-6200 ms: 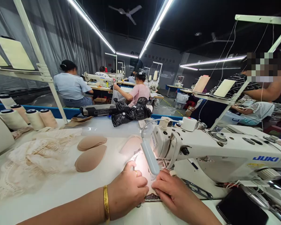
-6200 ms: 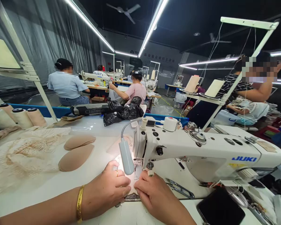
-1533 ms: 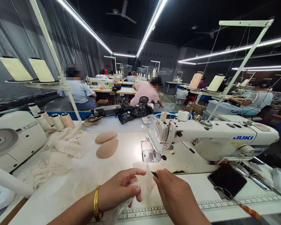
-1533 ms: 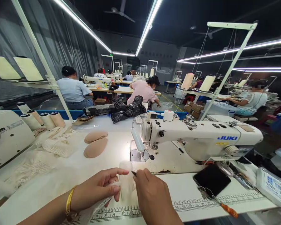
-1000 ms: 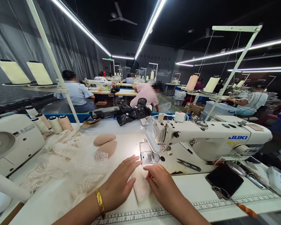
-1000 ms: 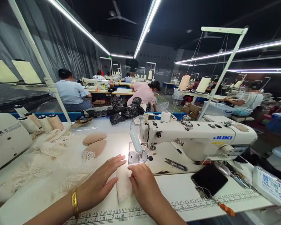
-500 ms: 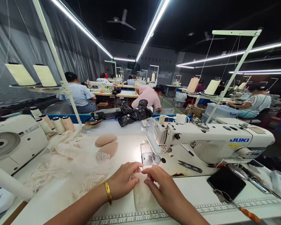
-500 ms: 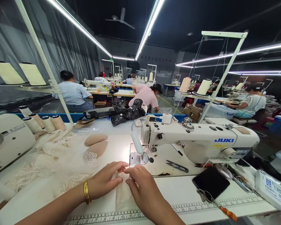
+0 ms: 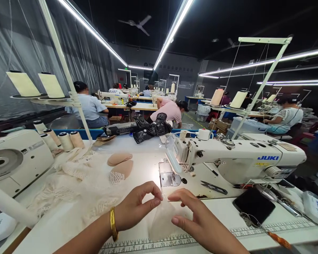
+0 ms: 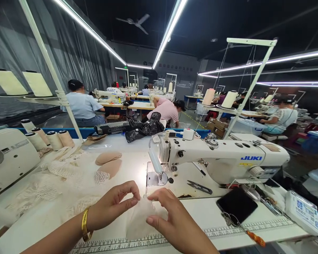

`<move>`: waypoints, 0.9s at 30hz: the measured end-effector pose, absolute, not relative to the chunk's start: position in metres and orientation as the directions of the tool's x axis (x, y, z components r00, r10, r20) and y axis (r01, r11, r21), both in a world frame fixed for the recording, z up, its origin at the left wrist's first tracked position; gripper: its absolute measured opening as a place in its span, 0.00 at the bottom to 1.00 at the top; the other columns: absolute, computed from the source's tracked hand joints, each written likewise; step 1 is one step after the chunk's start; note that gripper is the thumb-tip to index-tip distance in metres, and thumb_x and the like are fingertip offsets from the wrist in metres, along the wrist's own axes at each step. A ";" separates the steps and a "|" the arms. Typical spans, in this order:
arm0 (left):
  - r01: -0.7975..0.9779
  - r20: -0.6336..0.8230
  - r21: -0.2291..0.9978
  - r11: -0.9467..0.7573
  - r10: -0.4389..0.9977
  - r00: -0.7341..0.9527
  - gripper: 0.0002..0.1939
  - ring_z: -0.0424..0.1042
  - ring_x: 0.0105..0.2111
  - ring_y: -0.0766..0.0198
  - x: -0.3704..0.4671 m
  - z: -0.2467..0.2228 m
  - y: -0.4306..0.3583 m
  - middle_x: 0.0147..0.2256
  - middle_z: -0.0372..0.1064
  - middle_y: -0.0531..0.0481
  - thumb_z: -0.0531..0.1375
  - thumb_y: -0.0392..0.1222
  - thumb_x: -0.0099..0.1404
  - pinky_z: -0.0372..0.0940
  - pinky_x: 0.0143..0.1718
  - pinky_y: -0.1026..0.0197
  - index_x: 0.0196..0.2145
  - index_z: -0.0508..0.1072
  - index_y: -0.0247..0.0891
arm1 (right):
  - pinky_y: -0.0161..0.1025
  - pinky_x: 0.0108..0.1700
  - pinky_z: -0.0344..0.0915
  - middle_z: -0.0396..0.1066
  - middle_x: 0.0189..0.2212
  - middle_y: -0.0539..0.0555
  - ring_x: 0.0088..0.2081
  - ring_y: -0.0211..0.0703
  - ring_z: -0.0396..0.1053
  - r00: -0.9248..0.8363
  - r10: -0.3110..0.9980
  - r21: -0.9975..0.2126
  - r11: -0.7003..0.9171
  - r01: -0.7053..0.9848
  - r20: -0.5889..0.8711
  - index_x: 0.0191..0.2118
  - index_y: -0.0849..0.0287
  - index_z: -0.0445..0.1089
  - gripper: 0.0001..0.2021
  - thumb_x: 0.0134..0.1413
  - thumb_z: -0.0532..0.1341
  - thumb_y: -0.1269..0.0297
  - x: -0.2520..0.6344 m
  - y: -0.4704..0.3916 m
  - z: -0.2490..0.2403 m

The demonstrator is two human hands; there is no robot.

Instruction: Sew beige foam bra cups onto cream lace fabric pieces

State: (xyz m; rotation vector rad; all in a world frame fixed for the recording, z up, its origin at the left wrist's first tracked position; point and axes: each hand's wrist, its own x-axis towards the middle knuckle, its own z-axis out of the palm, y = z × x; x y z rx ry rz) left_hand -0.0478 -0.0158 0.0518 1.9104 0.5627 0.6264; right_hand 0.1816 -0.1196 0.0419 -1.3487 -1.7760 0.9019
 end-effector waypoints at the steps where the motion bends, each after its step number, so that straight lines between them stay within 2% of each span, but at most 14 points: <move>1: 0.110 0.208 0.893 -0.437 0.616 0.760 0.11 0.69 0.40 0.57 -0.046 0.055 -0.021 0.38 0.71 0.48 0.59 0.48 0.73 0.63 0.45 0.57 0.37 0.73 0.40 | 0.44 0.56 0.62 0.70 0.52 0.52 0.54 0.49 0.66 -0.184 0.969 -0.866 0.232 0.442 0.166 0.52 0.48 0.71 0.12 0.63 0.65 0.59 0.176 -0.117 0.045; 3: 0.114 0.260 0.850 -0.515 0.598 0.758 0.12 0.69 0.38 0.59 -0.043 0.060 -0.030 0.37 0.71 0.49 0.55 0.48 0.75 0.63 0.42 0.59 0.37 0.71 0.40 | 0.42 0.52 0.62 0.71 0.46 0.50 0.50 0.48 0.66 -0.150 0.971 -0.892 0.232 0.388 0.187 0.45 0.51 0.70 0.07 0.64 0.64 0.57 0.165 -0.112 0.050; 6: 0.150 0.240 0.843 -0.517 0.610 0.755 0.13 0.65 0.31 0.63 -0.043 0.063 -0.037 0.30 0.68 0.53 0.52 0.50 0.77 0.60 0.35 0.61 0.39 0.69 0.41 | 0.38 0.41 0.60 0.65 0.34 0.47 0.39 0.44 0.63 -0.168 0.978 -0.926 0.175 0.336 0.123 0.34 0.54 0.65 0.10 0.63 0.63 0.57 0.155 -0.106 0.053; 8: 0.205 0.121 0.881 -0.426 0.623 0.773 0.14 0.59 0.25 0.65 -0.047 0.062 -0.036 0.24 0.61 0.59 0.58 0.55 0.74 0.55 0.30 0.63 0.43 0.69 0.41 | 0.38 0.39 0.57 0.63 0.32 0.47 0.37 0.43 0.61 -0.209 0.974 -0.932 0.157 0.327 0.090 0.32 0.54 0.63 0.11 0.62 0.64 0.57 0.154 -0.105 0.051; 10: 0.241 -0.001 0.919 -0.311 0.611 0.792 0.19 0.56 0.23 0.67 -0.052 0.060 -0.033 0.22 0.58 0.61 0.67 0.59 0.65 0.53 0.27 0.64 0.40 0.71 0.40 | 0.38 0.39 0.55 0.62 0.33 0.47 0.38 0.43 0.60 -0.223 0.971 -0.932 0.154 0.327 0.083 0.32 0.55 0.63 0.12 0.62 0.64 0.57 0.156 -0.104 0.048; 12: 0.189 0.020 0.939 -0.286 0.595 0.804 0.21 0.64 0.29 0.64 -0.057 0.057 -0.030 0.27 0.65 0.56 0.70 0.59 0.60 0.59 0.33 0.63 0.34 0.72 0.39 | 0.38 0.41 0.56 0.62 0.34 0.48 0.39 0.43 0.60 -0.229 0.968 -0.940 0.166 0.299 0.098 0.32 0.55 0.63 0.13 0.62 0.64 0.56 0.159 -0.103 0.045; 14: 0.084 0.102 0.958 -0.274 0.599 0.794 0.22 0.70 0.38 0.60 -0.060 0.054 -0.027 0.35 0.72 0.49 0.68 0.60 0.64 0.63 0.42 0.60 0.31 0.70 0.38 | 0.38 0.42 0.57 0.62 0.34 0.48 0.39 0.43 0.60 -0.255 0.962 -0.954 0.163 0.252 0.097 0.33 0.55 0.63 0.14 0.62 0.65 0.53 0.161 -0.102 0.044; 15: 0.048 0.107 0.971 -0.235 0.606 0.788 0.22 0.71 0.38 0.60 -0.061 0.053 -0.026 0.36 0.73 0.47 0.66 0.61 0.66 0.63 0.41 0.60 0.33 0.68 0.39 | 0.38 0.42 0.57 0.62 0.34 0.48 0.38 0.43 0.60 -0.270 0.959 -0.962 0.153 0.226 0.089 0.33 0.55 0.63 0.15 0.61 0.65 0.52 0.161 -0.101 0.043; 16: 0.032 0.082 0.985 -0.172 0.614 0.785 0.23 0.71 0.33 0.62 -0.061 0.051 -0.025 0.33 0.74 0.49 0.64 0.62 0.68 0.63 0.36 0.61 0.34 0.66 0.39 | 0.38 0.41 0.57 0.62 0.33 0.48 0.38 0.43 0.60 -0.291 0.954 -0.970 0.141 0.197 0.080 0.33 0.55 0.63 0.16 0.61 0.66 0.51 0.161 -0.100 0.043; 18: 0.051 -0.009 0.997 -0.051 0.623 0.782 0.24 0.61 0.19 0.69 -0.060 0.049 -0.022 0.21 0.65 0.59 0.61 0.65 0.68 0.54 0.23 0.66 0.36 0.61 0.42 | 0.37 0.39 0.56 0.62 0.32 0.47 0.36 0.41 0.58 -0.318 0.946 -0.991 0.098 0.096 0.063 0.31 0.56 0.62 0.18 0.58 0.68 0.50 0.159 -0.098 0.042; 19: 0.074 -0.046 0.997 -0.021 0.618 0.785 0.25 0.54 0.16 0.71 -0.060 0.048 -0.020 0.18 0.59 0.63 0.62 0.66 0.68 0.49 0.20 0.67 0.37 0.60 0.42 | 0.37 0.39 0.55 0.62 0.30 0.47 0.34 0.40 0.58 -0.319 0.946 -0.998 0.065 0.018 0.056 0.31 0.56 0.62 0.19 0.56 0.69 0.50 0.158 -0.095 0.042; 21: 0.120 -0.105 0.993 0.014 0.587 0.803 0.26 0.46 0.14 0.73 -0.060 0.046 -0.014 0.16 0.50 0.67 0.63 0.68 0.65 0.42 0.18 0.68 0.37 0.61 0.42 | 0.36 0.37 0.54 0.61 0.28 0.45 0.32 0.38 0.57 -0.304 0.952 -0.989 -0.008 -0.151 0.039 0.29 0.56 0.60 0.21 0.52 0.72 0.51 0.155 -0.090 0.039; 23: 0.167 -0.173 0.984 0.060 0.530 0.830 0.28 0.42 0.14 0.74 -0.061 0.045 -0.007 0.15 0.47 0.68 0.64 0.69 0.63 0.39 0.16 0.68 0.36 0.62 0.42 | 0.35 0.36 0.53 0.60 0.25 0.44 0.30 0.36 0.55 -0.288 0.958 -0.964 -0.071 -0.256 0.006 0.29 0.56 0.61 0.22 0.48 0.74 0.52 0.153 -0.083 0.035; 27: 0.153 -0.198 0.979 0.133 0.477 0.856 0.29 0.42 0.14 0.74 -0.064 0.042 0.001 0.16 0.48 0.67 0.67 0.69 0.60 0.38 0.14 0.68 0.34 0.61 0.42 | 0.34 0.31 0.50 0.62 0.24 0.44 0.26 0.34 0.54 -0.390 0.916 -0.947 -0.202 -0.250 -0.093 0.31 0.59 0.67 0.19 0.44 0.76 0.55 0.153 -0.078 0.028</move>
